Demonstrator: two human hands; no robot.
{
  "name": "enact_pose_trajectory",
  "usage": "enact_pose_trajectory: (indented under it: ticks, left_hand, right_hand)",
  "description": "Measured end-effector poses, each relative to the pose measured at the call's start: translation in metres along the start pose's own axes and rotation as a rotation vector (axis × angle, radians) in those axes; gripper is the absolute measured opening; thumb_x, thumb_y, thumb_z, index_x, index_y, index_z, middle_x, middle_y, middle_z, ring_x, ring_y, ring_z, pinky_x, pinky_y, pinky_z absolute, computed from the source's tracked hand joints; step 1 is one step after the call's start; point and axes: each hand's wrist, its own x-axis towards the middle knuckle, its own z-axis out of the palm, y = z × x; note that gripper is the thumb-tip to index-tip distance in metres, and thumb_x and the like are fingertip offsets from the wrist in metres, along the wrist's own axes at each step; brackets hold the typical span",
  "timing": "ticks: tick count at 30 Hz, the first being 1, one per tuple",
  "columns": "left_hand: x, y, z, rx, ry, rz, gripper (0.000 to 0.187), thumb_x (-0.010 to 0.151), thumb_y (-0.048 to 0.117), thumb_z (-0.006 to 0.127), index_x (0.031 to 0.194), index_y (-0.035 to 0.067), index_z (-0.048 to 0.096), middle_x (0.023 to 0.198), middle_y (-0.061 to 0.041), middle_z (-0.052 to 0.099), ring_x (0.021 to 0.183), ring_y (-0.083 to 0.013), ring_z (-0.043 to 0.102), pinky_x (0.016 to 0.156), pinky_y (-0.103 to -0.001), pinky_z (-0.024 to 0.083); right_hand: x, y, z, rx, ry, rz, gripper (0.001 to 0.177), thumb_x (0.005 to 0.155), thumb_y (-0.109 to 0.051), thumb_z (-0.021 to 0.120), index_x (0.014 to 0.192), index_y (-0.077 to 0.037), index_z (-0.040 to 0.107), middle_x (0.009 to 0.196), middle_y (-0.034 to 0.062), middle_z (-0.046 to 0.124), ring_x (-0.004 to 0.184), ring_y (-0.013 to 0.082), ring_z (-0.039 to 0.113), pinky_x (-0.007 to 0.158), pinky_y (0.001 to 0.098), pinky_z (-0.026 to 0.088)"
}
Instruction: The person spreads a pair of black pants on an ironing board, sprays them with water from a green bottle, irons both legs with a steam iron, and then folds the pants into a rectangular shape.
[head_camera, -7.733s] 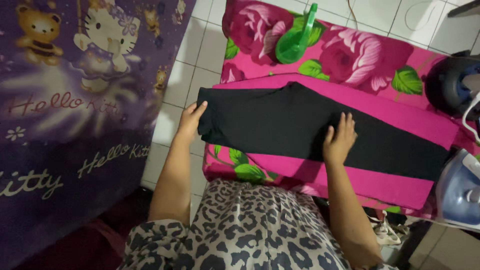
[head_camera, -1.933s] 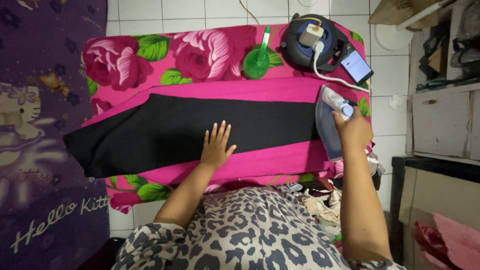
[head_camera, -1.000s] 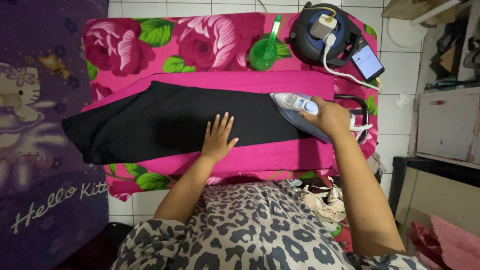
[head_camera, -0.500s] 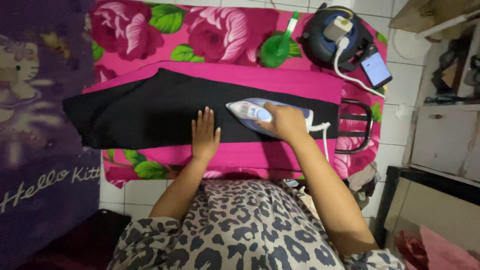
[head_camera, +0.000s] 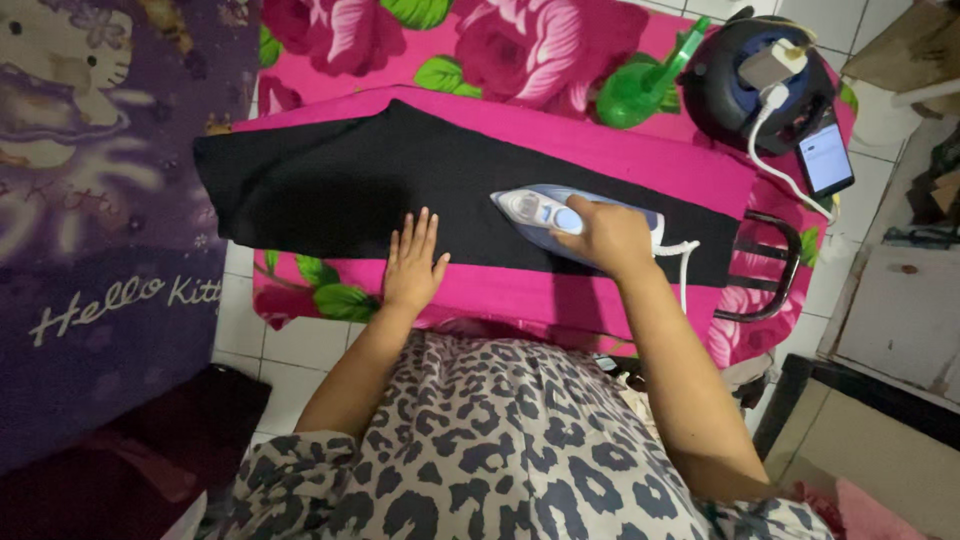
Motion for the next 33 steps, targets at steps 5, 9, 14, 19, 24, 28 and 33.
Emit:
enact_pose_trajectory:
  ticks: [5, 9, 14, 19, 24, 28, 33]
  left_hand:
    - [-0.008, -0.018, -0.008, -0.017, 0.003, -0.015, 0.081, 0.098, 0.046, 0.056, 0.163, 0.010, 0.023, 0.170, -0.010, 0.020, 0.157, -0.0317, 0.016, 0.125, -0.052, 0.017]
    - [-0.014, -0.038, -0.017, 0.013, -0.031, -0.010, 0.083, 0.097, 0.048, 0.057, 0.163, 0.010, 0.024, 0.170, -0.008, 0.020, 0.156, -0.0310, 0.017, 0.125, -0.051, 0.016]
    - [-0.030, -0.076, -0.024, 0.136, -0.011, 0.087, 0.077, 0.099, 0.041, 0.057, 0.164, 0.014, 0.027, 0.171, -0.004, 0.022, 0.157, -0.0269, 0.021, 0.127, -0.046, 0.019]
    - [-0.035, -0.098, -0.026, 0.202, -0.012, 0.138, 0.072, 0.100, 0.036, 0.056, 0.164, 0.016, 0.029, 0.171, -0.002, 0.024, 0.157, -0.0242, 0.023, 0.127, -0.045, 0.021]
    - [-0.034, -0.110, -0.036, 0.095, -0.070, 0.145, 0.069, 0.101, 0.034, 0.054, 0.163, 0.016, 0.029, 0.171, -0.002, 0.023, 0.156, -0.0257, 0.023, 0.125, -0.045, 0.022]
    - [-0.034, -0.110, -0.036, 0.093, -0.112, 0.144, 0.069, 0.101, 0.033, 0.053, 0.162, 0.016, 0.027, 0.170, -0.003, 0.022, 0.156, -0.0258, 0.022, 0.124, -0.045, 0.022]
    - [-0.036, -0.110, -0.036, 0.057, -0.110, 0.133, 0.069, 0.101, 0.032, 0.053, 0.163, 0.017, 0.026, 0.171, -0.001, 0.021, 0.157, -0.0245, 0.021, 0.126, -0.045, 0.021]
  right_hand:
    - [0.001, 0.005, -0.014, -0.024, -0.075, -0.067, 0.049, 0.078, -0.056, 0.078, 0.112, -0.021, 0.073, 0.079, 0.0152, 0.073, 0.073, 0.0402, 0.070, 0.064, 0.0520, 0.054]
    - [0.008, -0.014, -0.013, -0.011, 0.056, -0.049, 0.052, 0.076, -0.054, 0.080, 0.112, -0.017, 0.072, 0.082, 0.0164, 0.073, 0.073, 0.0400, 0.071, 0.061, 0.0515, 0.054]
    - [0.018, -0.065, -0.004, 0.029, 0.041, -0.083, 0.050, 0.079, -0.052, 0.081, 0.113, -0.017, 0.071, 0.077, 0.0170, 0.072, 0.072, 0.0390, 0.070, 0.063, 0.0506, 0.054]
    - [0.039, -0.104, 0.016, 0.030, -0.044, -0.222, 0.043, 0.078, -0.046, 0.079, 0.109, -0.017, 0.069, 0.078, 0.0135, 0.072, 0.071, 0.0372, 0.070, 0.060, 0.0507, 0.053]
    - [0.039, -0.112, 0.021, 0.024, -0.074, -0.192, 0.042, 0.077, -0.046, 0.079, 0.107, -0.018, 0.069, 0.079, 0.0133, 0.072, 0.073, 0.0368, 0.070, 0.063, 0.0503, 0.054]
    - [0.029, -0.110, 0.012, 0.043, -0.130, -0.209, 0.041, 0.079, -0.047, 0.079, 0.106, -0.017, 0.069, 0.079, 0.0131, 0.072, 0.073, 0.0374, 0.070, 0.063, 0.0509, 0.053]
    - [0.028, -0.118, 0.016, 0.040, -0.139, -0.052, 0.041, 0.079, -0.048, 0.079, 0.107, -0.019, 0.070, 0.078, 0.0154, 0.072, 0.074, 0.0389, 0.070, 0.064, 0.0518, 0.053]
